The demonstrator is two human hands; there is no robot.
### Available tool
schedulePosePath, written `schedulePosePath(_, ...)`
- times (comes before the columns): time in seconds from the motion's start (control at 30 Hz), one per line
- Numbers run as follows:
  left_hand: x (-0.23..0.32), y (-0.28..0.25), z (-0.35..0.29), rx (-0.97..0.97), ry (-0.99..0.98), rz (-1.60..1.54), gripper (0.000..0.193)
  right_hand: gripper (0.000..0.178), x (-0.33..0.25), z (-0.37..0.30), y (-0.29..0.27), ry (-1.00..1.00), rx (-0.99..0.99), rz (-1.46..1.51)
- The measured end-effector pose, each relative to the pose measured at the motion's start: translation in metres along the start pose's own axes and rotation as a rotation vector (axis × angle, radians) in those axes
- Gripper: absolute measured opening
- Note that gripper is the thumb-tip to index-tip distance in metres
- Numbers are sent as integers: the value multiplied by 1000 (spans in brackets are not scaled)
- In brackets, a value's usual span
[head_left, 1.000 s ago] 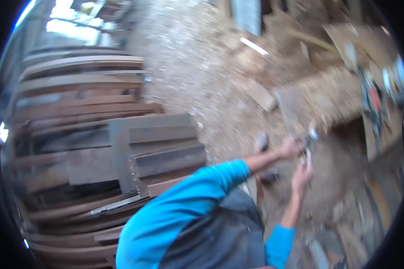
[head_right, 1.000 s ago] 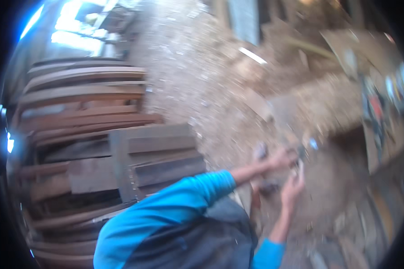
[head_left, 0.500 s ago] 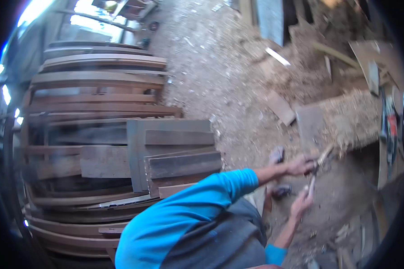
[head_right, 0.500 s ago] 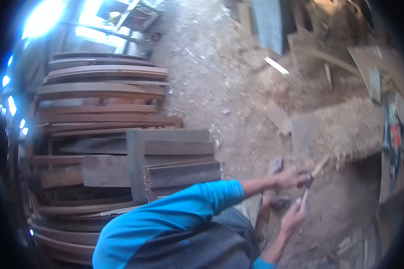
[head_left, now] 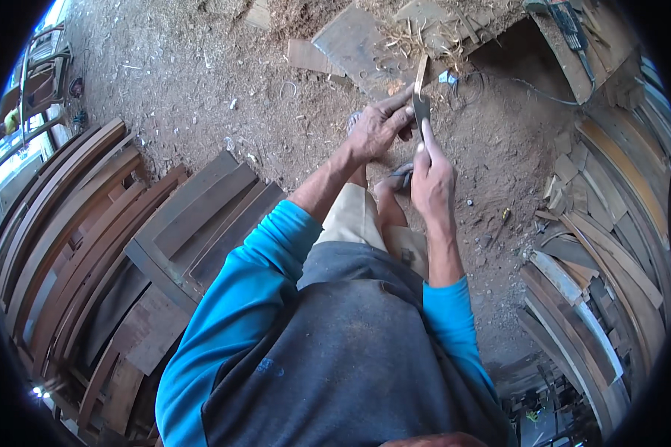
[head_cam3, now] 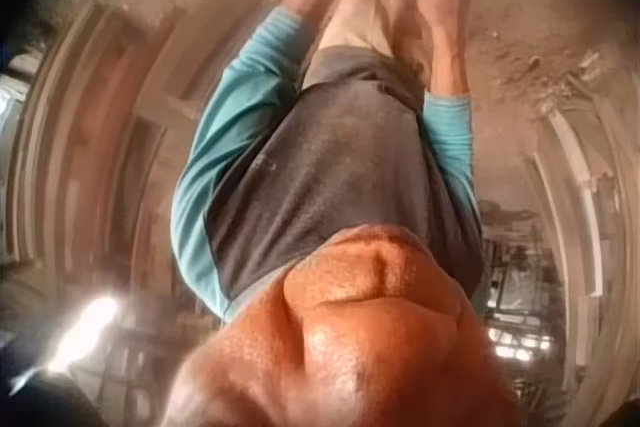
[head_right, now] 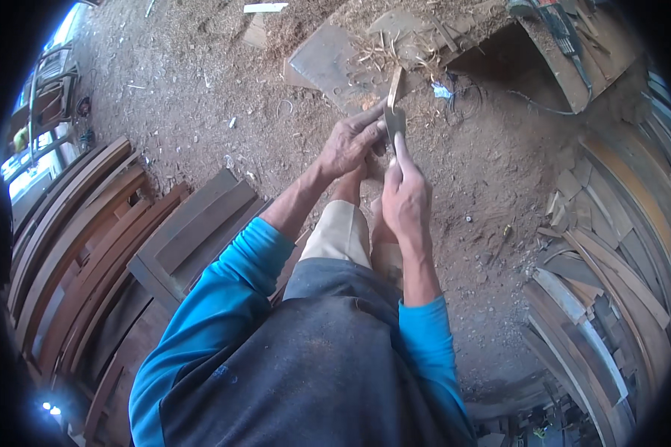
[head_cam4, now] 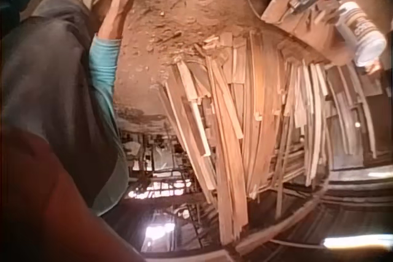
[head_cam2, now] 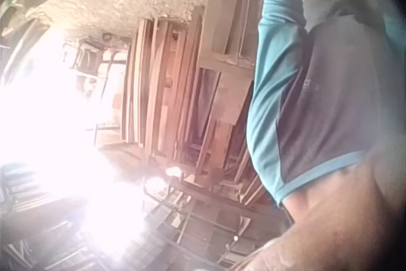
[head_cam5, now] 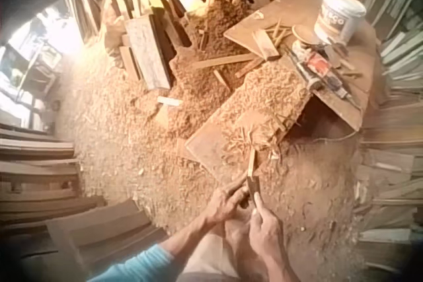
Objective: The person holds a small piece of wood and uses a hand plane to shave and smooth one of its edges.
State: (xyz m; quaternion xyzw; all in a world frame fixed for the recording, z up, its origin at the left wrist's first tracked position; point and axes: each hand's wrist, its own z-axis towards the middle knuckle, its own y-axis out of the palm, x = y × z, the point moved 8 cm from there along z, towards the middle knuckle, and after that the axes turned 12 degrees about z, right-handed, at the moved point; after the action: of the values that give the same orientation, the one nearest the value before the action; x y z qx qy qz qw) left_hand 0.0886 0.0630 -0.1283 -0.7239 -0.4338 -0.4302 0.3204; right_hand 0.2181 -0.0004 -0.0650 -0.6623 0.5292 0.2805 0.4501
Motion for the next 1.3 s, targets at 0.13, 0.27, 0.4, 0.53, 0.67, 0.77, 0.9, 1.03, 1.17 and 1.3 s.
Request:
schedulePosePath(0.13,-5,-1,-2,17,11,-49,51,47,-10,-2,2,-15,3,-18)
schedulePosePath(0.27,-1,-2,0,4,10,-8,52,46,-12,14,3,-45,52,15)
schedulePosePath(0.4,-4,-1,2,6,18,-59,53,45,-26,32,-1,-79,51,-31)
schedulePosePath(0.53,1,1,1,5,9,-28,51,45,-22,-2,1,-11,-18,-110)
schedulePosePath(0.67,-3,-1,2,35,16,60,49,44,-29,20,-6,-38,-2,-79)
schedulePosePath(0.77,-5,1,2,9,-13,-38,47,43,-28,-1,-5,-11,-32,-151)
schedulePosePath(0.9,-6,1,4,-6,3,5,46,43,-22,17,-6,-59,-40,-78)
schedulePosePath(1.03,-5,-1,5,0,-9,0,47,43,-21,16,-3,-67,25,-59)
schedulePosePath(1.17,-13,3,5,11,6,-85,52,44,-21,26,-4,25,13,-72)
schedulePosePath(1.3,-11,2,0,18,-9,-43,54,45,-17,22,-4,-21,29,-119)
